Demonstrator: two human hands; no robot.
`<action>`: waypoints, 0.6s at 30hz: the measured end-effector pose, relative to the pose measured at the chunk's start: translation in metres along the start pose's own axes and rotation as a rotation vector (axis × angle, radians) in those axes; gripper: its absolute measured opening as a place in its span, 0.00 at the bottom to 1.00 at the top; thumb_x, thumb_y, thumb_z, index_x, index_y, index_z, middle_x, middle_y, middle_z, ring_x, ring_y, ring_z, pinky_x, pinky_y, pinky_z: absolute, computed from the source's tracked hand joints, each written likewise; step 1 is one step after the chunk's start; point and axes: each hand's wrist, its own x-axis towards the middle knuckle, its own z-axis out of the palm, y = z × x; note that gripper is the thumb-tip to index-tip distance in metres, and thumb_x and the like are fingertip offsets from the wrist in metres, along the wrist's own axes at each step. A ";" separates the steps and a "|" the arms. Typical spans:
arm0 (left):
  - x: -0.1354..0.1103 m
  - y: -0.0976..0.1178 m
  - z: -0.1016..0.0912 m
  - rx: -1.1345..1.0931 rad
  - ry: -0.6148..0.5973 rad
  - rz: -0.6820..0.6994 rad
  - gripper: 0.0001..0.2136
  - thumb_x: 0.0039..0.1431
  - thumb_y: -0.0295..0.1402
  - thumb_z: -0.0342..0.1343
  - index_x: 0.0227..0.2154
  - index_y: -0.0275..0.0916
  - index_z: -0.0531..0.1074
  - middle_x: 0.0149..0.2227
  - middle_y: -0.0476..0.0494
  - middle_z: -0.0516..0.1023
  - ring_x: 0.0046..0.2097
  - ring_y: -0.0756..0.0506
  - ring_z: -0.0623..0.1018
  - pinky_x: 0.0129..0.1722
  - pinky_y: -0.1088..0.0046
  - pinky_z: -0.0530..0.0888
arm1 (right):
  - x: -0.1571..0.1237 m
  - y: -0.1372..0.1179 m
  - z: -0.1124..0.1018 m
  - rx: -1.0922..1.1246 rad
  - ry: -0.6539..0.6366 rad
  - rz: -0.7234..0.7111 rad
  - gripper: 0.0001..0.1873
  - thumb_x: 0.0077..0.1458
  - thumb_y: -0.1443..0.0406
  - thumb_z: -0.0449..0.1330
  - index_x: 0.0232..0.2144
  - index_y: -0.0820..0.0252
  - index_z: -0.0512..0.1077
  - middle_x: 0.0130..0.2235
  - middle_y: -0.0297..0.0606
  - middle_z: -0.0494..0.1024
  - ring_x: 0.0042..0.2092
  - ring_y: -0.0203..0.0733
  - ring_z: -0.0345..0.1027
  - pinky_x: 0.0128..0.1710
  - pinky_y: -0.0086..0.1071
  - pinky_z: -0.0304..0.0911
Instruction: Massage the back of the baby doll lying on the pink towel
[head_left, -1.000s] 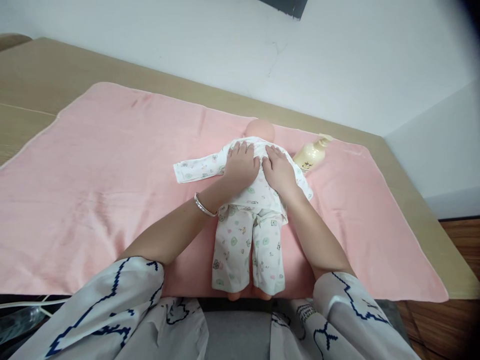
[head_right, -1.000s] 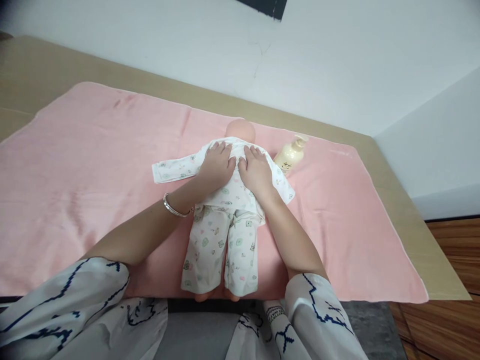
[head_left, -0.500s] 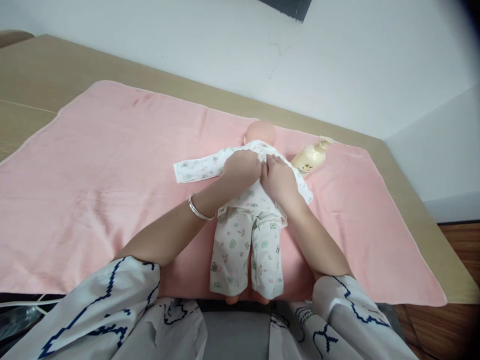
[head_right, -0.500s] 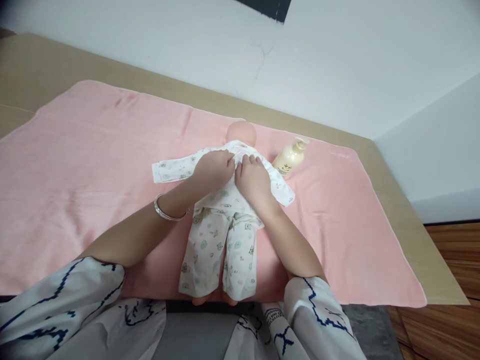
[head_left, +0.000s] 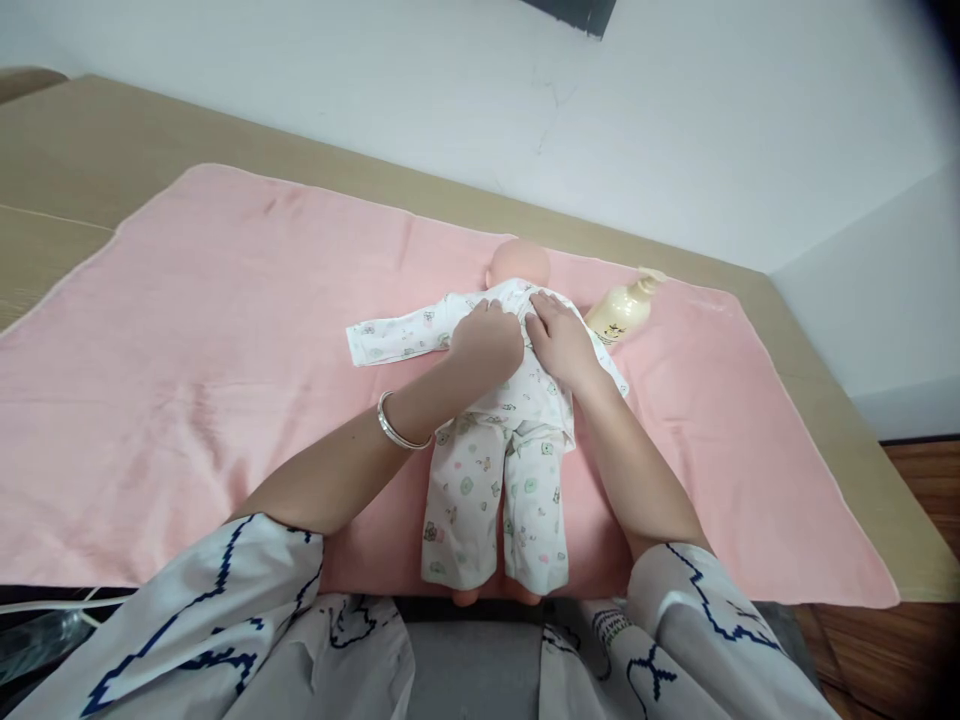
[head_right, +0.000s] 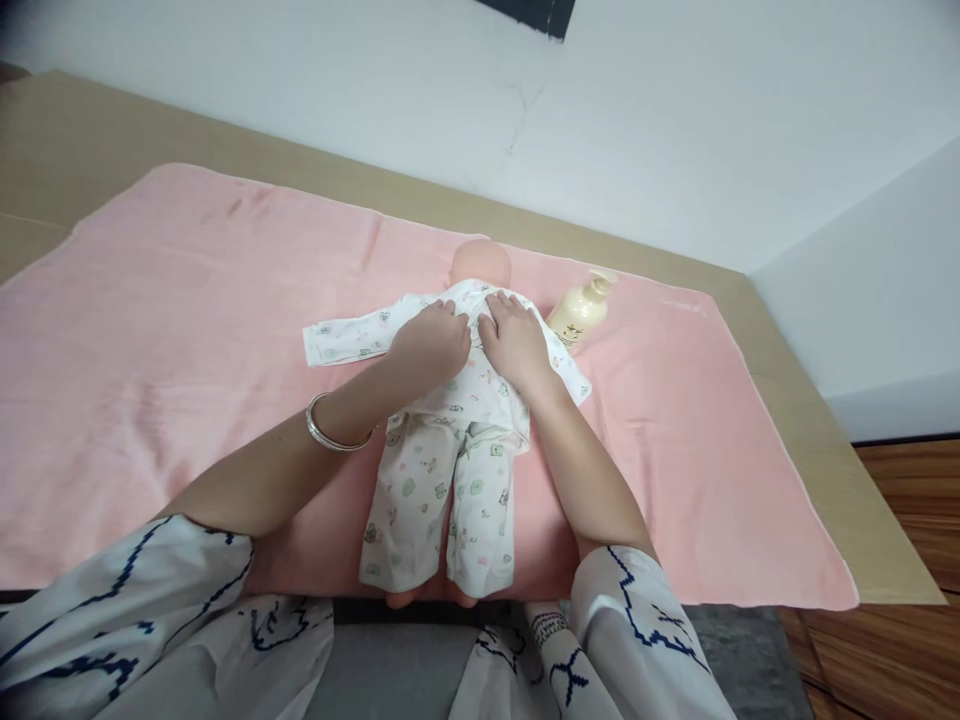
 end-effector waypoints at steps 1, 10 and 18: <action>0.001 -0.001 0.000 0.012 -0.003 0.004 0.14 0.65 0.22 0.44 0.39 0.31 0.77 0.41 0.31 0.79 0.51 0.36 0.77 0.55 0.58 0.72 | 0.000 0.000 0.002 -0.011 -0.005 0.010 0.27 0.69 0.61 0.42 0.62 0.66 0.67 0.67 0.53 0.68 0.69 0.57 0.59 0.67 0.55 0.53; 0.015 -0.027 0.022 -0.002 0.138 0.050 0.18 0.69 0.25 0.40 0.46 0.27 0.75 0.52 0.27 0.77 0.58 0.34 0.74 0.60 0.55 0.69 | -0.021 -0.042 -0.001 -0.216 0.046 0.054 0.20 0.67 0.66 0.45 0.43 0.64 0.77 0.50 0.54 0.81 0.57 0.59 0.72 0.58 0.49 0.64; 0.008 -0.014 0.022 -0.124 0.138 -0.082 0.21 0.71 0.29 0.39 0.58 0.25 0.68 0.60 0.23 0.72 0.64 0.32 0.70 0.64 0.52 0.65 | -0.008 -0.018 -0.003 -0.080 0.037 0.061 0.22 0.68 0.61 0.45 0.48 0.60 0.77 0.56 0.50 0.80 0.59 0.56 0.71 0.58 0.47 0.66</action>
